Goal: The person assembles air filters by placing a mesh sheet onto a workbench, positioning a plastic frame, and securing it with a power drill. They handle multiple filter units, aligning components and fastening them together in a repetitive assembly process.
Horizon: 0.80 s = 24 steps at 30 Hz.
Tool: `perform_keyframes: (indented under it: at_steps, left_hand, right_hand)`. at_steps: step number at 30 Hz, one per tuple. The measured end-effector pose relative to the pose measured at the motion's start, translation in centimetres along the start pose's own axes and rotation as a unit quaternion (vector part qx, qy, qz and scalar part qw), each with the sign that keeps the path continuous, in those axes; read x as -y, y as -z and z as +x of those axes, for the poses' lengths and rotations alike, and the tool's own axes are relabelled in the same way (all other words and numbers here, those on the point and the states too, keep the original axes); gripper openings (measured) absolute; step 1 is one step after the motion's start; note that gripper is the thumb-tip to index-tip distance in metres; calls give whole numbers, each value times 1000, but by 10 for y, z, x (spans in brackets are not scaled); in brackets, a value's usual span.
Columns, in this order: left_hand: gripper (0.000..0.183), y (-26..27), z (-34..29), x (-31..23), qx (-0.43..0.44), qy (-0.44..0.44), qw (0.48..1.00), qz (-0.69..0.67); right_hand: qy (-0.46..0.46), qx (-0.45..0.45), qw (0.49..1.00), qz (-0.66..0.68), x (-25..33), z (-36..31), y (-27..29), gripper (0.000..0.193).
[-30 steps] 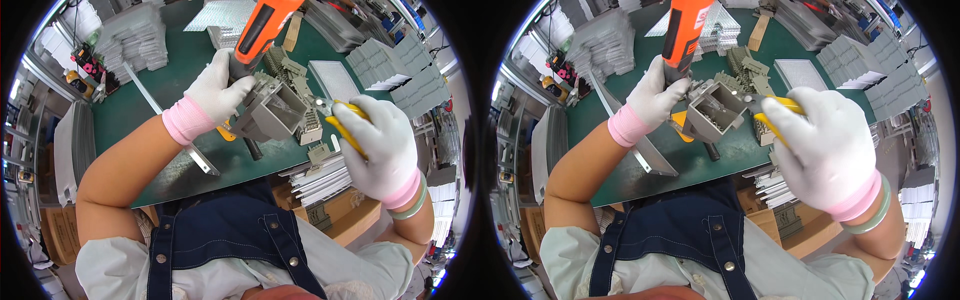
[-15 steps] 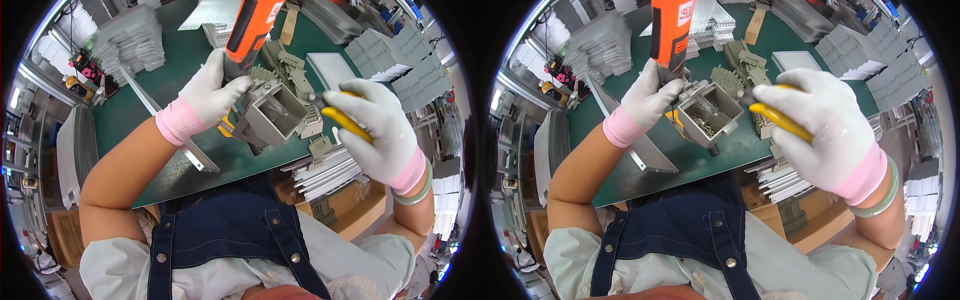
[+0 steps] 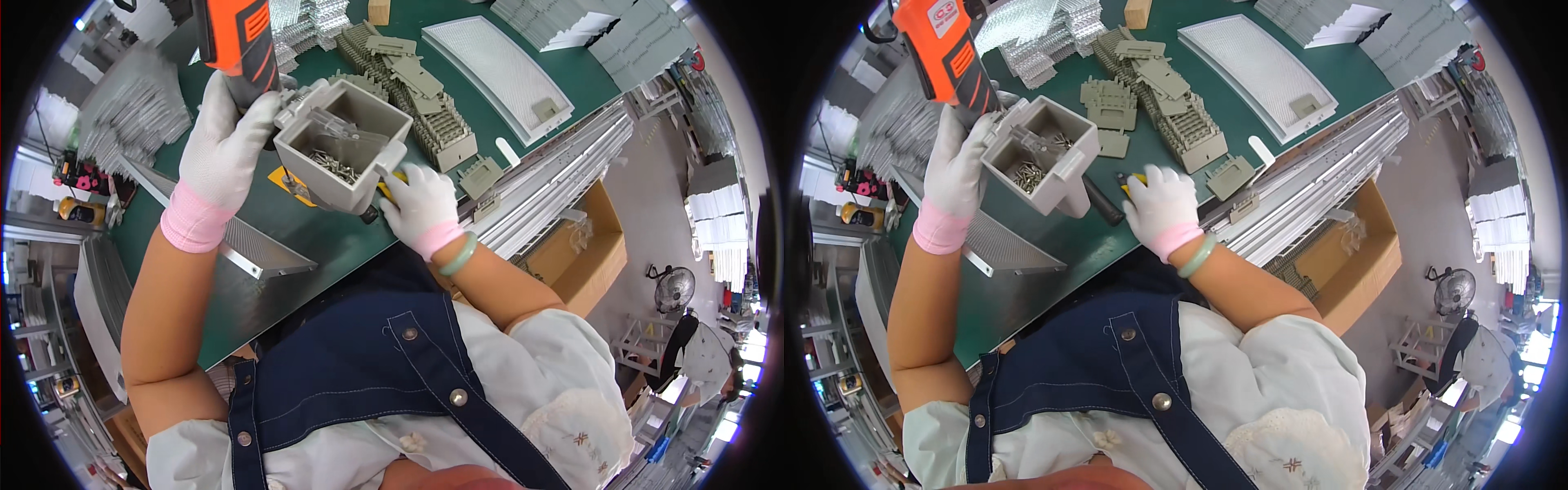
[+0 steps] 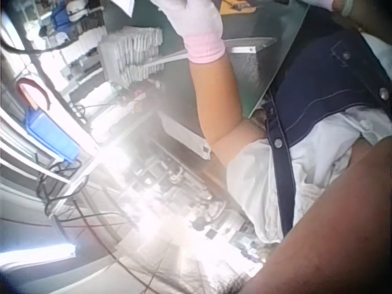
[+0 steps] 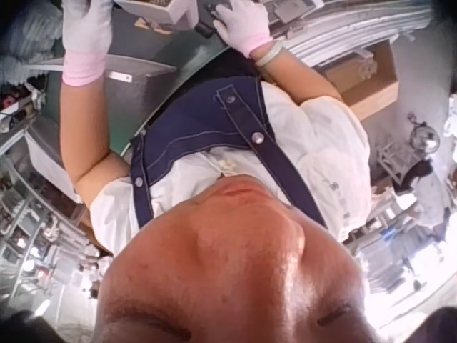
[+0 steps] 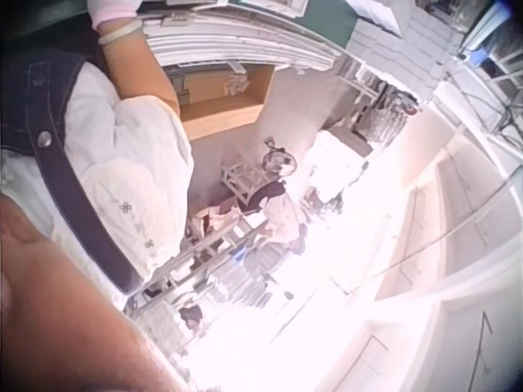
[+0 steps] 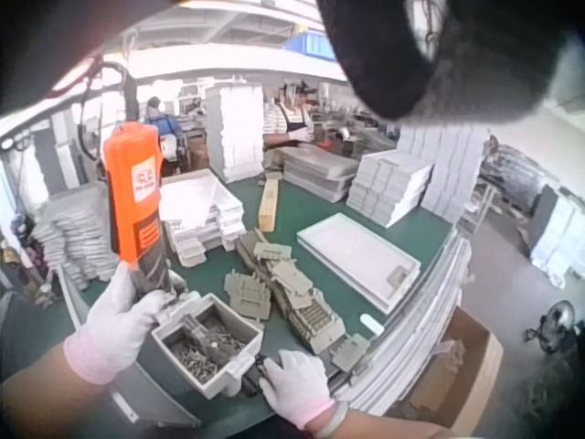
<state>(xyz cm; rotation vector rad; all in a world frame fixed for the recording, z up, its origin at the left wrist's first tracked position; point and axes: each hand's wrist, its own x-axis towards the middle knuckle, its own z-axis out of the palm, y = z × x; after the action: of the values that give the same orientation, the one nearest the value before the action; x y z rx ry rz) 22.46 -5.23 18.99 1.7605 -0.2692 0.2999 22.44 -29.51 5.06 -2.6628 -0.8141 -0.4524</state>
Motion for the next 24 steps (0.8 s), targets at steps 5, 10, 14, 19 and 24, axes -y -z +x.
perform_keyframes:
  at_steps: [5,10,14,19,24]
  left_hand:
    - [33,3,-2,-1,-8,0,1000,5]
    - [35,2,-3,-1,11,-4,999,-43]
    - [35,-2,-4,-5,16,12,998,-65]
    - [35,5,-2,0,-8,5,998,-54]
    - [34,5,-8,-6,-14,6,999,-29]
  right_hand:
    - [-7,-54,996,70,-38,0,26,32]
    - [-206,-9,978,-12,-115,-33,39,66]
    - [-231,104,965,-65,-115,-37,20,81]
    - [-296,128,947,0,-110,-23,44,78]
    - [-206,-138,964,96,-93,29,45,71]
